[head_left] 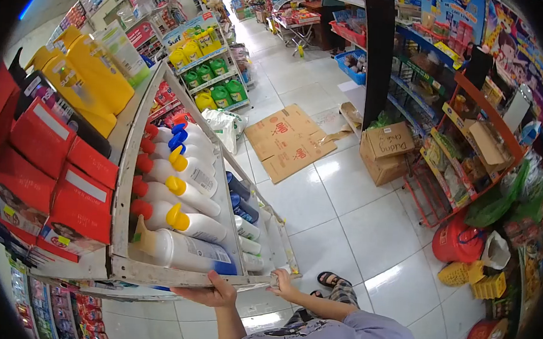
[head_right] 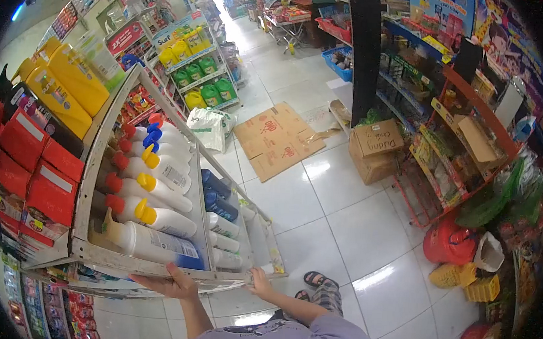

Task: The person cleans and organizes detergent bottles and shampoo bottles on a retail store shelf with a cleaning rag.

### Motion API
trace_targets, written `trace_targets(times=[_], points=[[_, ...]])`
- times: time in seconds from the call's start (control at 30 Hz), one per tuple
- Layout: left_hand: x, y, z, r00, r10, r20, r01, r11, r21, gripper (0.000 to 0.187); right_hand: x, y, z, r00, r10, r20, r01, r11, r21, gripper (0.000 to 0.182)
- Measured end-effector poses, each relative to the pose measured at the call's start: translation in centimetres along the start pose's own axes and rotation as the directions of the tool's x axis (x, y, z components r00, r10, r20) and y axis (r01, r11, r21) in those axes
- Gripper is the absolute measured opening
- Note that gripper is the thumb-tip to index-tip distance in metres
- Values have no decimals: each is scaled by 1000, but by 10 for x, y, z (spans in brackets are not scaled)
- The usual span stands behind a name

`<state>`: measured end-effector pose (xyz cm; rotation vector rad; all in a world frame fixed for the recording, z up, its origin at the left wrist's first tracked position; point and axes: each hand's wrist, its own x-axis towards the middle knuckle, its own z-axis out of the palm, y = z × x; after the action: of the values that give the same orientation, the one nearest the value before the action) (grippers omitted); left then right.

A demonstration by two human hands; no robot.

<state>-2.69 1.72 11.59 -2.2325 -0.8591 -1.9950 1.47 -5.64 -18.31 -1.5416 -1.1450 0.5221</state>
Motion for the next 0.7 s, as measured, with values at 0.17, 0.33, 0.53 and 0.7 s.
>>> trace_targets(times=[0.17, 0.33, 0.53, 0.7], points=[[1, 1, 2, 1000, 3, -18, -4, 999, -42, 65, 41, -82, -19, 944, -264, -201, 310, 916, 254, 54], [1, 2, 1, 1000, -8, -7, 8, 998, -63, 65, 56, -131, -19, 808, -390, -442, 533, 802, 268, 48], [2, 2, 3, 1000, -4, -8, 3, 997, -80, 65, 55, -114, -8, 773, -448, -450, 559, 815, 149, 50], [2, 4, 0, 999, -15, 28, 17, 997, -70, 68, 51, -102, -6, 770, -466, -436, 564, 816, 124, 57]])
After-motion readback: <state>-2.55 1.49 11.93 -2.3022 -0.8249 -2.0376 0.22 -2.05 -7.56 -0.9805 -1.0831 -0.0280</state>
